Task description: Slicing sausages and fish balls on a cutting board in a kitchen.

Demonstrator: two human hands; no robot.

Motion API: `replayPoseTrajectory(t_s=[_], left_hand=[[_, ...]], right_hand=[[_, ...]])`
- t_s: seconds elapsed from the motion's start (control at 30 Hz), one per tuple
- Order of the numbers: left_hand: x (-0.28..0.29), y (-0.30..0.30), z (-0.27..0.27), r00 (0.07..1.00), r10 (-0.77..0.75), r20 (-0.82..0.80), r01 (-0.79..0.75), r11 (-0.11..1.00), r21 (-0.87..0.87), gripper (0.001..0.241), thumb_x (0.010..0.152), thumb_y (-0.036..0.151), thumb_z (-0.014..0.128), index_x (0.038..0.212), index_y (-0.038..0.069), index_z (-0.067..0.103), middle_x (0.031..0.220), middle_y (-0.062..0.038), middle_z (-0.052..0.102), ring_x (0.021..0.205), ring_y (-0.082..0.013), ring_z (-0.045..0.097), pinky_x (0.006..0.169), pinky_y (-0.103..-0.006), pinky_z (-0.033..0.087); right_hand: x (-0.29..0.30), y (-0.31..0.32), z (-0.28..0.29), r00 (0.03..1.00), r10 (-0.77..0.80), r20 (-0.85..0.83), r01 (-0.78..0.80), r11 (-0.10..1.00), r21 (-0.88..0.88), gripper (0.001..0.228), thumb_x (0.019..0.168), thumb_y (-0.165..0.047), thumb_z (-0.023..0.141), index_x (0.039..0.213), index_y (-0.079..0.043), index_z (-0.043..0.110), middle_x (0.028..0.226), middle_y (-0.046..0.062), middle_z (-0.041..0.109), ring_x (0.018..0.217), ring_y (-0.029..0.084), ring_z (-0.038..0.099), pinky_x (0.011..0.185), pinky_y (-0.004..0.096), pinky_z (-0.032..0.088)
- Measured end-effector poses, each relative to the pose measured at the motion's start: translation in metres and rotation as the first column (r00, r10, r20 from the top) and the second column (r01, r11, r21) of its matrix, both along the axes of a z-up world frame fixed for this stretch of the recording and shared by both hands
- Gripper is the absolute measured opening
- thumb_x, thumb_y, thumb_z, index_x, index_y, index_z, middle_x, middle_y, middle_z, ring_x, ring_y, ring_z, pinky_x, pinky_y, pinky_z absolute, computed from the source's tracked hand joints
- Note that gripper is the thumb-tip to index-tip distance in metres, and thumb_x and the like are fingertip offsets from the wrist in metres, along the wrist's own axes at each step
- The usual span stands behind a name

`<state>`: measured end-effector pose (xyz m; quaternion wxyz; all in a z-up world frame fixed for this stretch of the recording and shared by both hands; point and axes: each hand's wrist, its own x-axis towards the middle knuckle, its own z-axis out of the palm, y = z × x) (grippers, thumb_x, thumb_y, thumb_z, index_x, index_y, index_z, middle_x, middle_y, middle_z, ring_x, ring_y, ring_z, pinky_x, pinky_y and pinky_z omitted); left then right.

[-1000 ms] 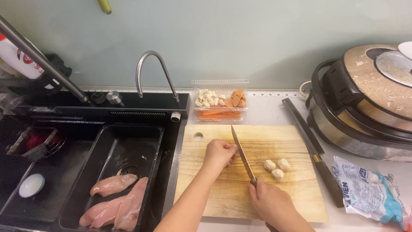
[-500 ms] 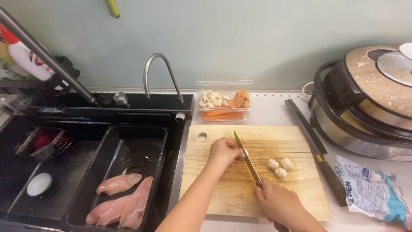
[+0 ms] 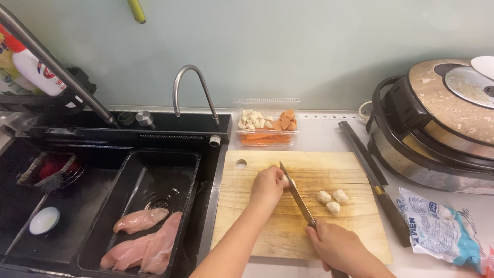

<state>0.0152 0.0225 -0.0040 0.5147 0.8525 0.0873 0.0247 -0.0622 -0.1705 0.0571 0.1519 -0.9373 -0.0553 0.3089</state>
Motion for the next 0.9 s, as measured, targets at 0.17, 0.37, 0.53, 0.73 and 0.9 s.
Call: replayPoseTrajectory(t_s=[0.17,0.37,0.53,0.73,0.9], left_hand=[[0.013,0.011,-0.011,0.999,0.002,-0.038,-0.005,0.996,-0.085,0.02,0.085,0.005,0.073,0.104,0.001,0.067,0.076,-0.01,0.072,0.067,-0.0175,0.071,0.063,-0.0329,0.057],[0.027,0.032,-0.015,0.949,-0.013,-0.315,-0.096,0.94,-0.328,0.015,0.092,0.01,0.069,0.1,-0.003,0.069,0.076,-0.013,0.071,0.053,-0.0188,0.067,0.046,-0.0321,0.056],[0.032,0.041,-0.02,0.942,-0.017,-0.335,-0.126,0.908,-0.4,0.013,0.087,0.004,0.072,0.094,-0.006,0.07,0.075,-0.016,0.073,0.051,-0.0205,0.068,0.045,-0.0321,0.058],[0.033,0.04,-0.025,0.941,-0.017,-0.338,-0.133,0.899,-0.416,0.014,0.084,0.003,0.076,0.09,-0.008,0.07,0.073,-0.017,0.074,0.05,-0.0196,0.068,0.044,-0.0306,0.057],[0.033,0.039,-0.02,0.937,-0.01,-0.348,-0.14,0.905,-0.401,0.013,0.083,0.002,0.077,0.088,-0.007,0.07,0.072,-0.017,0.073,0.05,-0.0197,0.068,0.043,-0.0305,0.057]], right_hand=[[0.0,-0.021,-0.007,0.997,0.054,-0.049,-0.057,0.997,-0.057,0.038,0.102,-0.05,0.038,0.107,-0.019,0.06,0.054,-0.001,0.068,0.061,0.02,0.075,0.07,0.038,0.058],[0.0,-0.002,0.02,0.994,-0.099,-0.042,0.102,0.991,0.09,0.041,0.102,-0.05,0.041,0.1,-0.016,0.064,0.052,0.001,0.069,0.05,0.019,0.073,0.06,0.036,0.058],[0.002,0.018,0.025,0.993,-0.112,-0.038,0.116,0.988,0.101,0.041,0.103,-0.049,0.041,0.099,-0.013,0.062,0.052,0.002,0.068,0.045,0.02,0.07,0.053,0.034,0.058],[0.002,0.026,0.006,0.997,-0.072,-0.02,0.073,0.994,0.084,0.04,0.103,-0.047,0.039,0.1,-0.014,0.061,0.053,0.002,0.068,0.047,0.022,0.071,0.056,0.037,0.059],[0.0,0.03,-0.014,0.991,0.012,0.132,-0.005,0.999,-0.052,0.041,0.103,-0.046,0.039,0.102,-0.01,0.058,0.063,0.005,0.071,0.061,0.026,0.076,0.07,0.042,0.06]])
